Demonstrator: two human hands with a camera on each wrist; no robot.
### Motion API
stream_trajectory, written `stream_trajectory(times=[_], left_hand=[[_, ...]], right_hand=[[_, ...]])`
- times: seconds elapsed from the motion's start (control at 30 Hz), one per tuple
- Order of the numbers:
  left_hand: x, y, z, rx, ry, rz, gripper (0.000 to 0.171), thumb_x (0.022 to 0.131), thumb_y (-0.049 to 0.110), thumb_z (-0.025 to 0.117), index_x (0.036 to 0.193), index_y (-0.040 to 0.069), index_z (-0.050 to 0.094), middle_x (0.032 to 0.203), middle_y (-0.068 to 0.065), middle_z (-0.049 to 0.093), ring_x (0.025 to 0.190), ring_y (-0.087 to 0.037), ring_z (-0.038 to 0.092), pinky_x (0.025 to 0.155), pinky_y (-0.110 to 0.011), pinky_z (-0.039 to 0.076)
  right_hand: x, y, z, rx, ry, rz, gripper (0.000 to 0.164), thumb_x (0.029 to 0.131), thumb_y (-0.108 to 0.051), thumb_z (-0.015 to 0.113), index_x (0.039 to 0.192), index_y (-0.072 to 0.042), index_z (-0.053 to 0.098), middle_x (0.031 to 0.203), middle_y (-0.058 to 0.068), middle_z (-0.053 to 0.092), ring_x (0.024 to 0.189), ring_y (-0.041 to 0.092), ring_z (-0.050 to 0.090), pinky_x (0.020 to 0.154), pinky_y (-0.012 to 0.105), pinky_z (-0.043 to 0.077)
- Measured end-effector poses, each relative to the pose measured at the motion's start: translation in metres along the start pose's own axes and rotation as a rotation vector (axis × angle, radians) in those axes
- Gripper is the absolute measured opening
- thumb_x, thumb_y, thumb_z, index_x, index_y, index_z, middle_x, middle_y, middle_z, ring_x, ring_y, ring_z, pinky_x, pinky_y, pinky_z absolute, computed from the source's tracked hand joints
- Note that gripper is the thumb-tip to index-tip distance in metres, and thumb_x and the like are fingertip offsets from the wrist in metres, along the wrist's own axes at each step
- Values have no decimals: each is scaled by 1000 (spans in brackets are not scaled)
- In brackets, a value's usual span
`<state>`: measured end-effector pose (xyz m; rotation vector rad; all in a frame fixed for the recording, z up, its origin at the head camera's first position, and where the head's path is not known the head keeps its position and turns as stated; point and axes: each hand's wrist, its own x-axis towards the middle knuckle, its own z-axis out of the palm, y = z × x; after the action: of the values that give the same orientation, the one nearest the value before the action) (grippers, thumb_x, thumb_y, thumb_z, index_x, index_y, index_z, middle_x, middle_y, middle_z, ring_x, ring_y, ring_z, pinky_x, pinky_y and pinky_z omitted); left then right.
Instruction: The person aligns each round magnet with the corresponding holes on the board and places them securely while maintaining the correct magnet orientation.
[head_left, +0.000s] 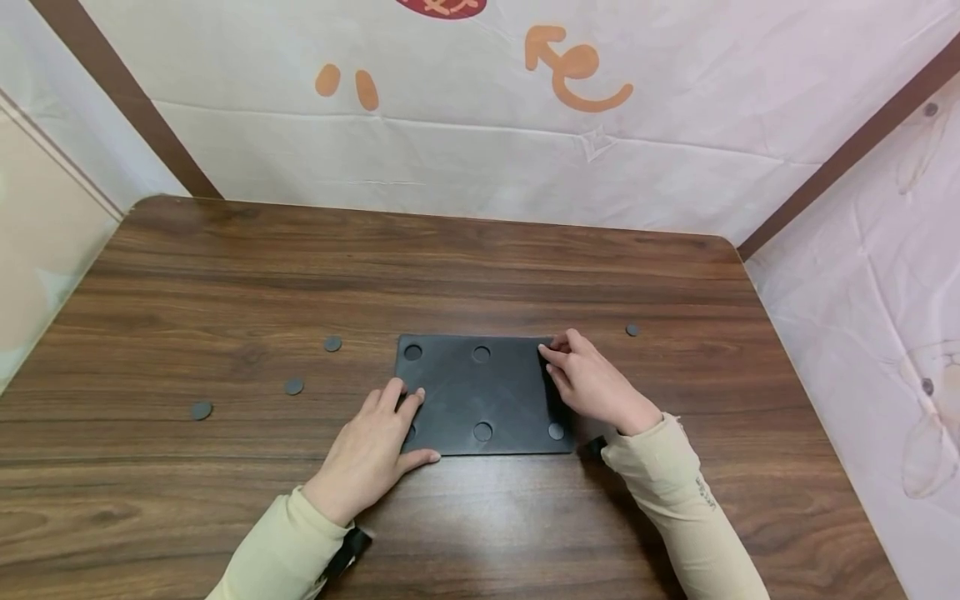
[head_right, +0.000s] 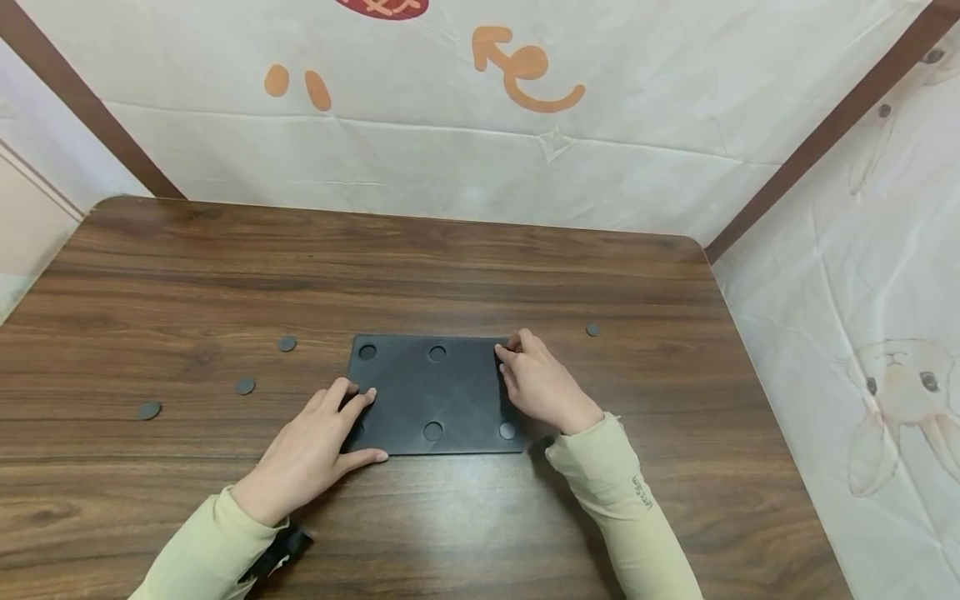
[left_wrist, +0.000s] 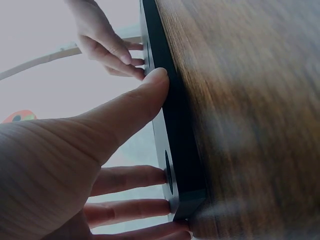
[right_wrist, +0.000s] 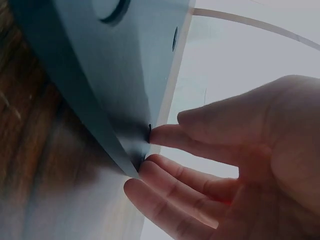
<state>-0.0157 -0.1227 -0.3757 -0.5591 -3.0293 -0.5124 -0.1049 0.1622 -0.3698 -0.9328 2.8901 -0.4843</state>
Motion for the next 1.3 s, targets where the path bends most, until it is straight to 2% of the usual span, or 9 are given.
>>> stream_trajectory(times=[0.7, 0.87, 1.07, 1.3], left_hand=[[0, 1, 1, 17, 14, 6, 74, 68, 41, 84, 125, 0, 61, 104, -12, 51, 78, -22, 46, 53, -25, 42], [0, 0, 1, 16, 13, 6, 73, 68, 41, 84, 125, 0, 61, 104, -13, 51, 79, -22, 47, 53, -26, 43], [0, 0, 1, 14, 7, 0, 73, 68, 41, 84, 125, 0, 61, 105, -12, 51, 81, -23, 48, 55, -27, 45], [0, 0, 0, 13, -1, 1, 73, 69, 41, 83, 125, 0, 60, 105, -12, 51, 81, -23, 48, 56, -28, 45]], right_hand=[[-2, 2, 0, -35, -9, -24, 38, 91, 2, 53, 128, 8, 56, 108, 21, 52, 96, 31, 50, 87, 41, 43], [-1, 5, -2, 24, -18, -4, 37, 92, 2, 52, 128, 8, 56, 106, 18, 52, 91, 26, 49, 82, 37, 42], [1, 11, -3, 128, -28, 66, 35, 96, -4, 49, 129, 4, 58, 108, 14, 52, 85, 19, 49, 76, 33, 43], [2, 21, -2, 140, 42, 97, 31, 97, -5, 49, 124, 1, 62, 114, 17, 56, 93, 25, 56, 82, 40, 47]])
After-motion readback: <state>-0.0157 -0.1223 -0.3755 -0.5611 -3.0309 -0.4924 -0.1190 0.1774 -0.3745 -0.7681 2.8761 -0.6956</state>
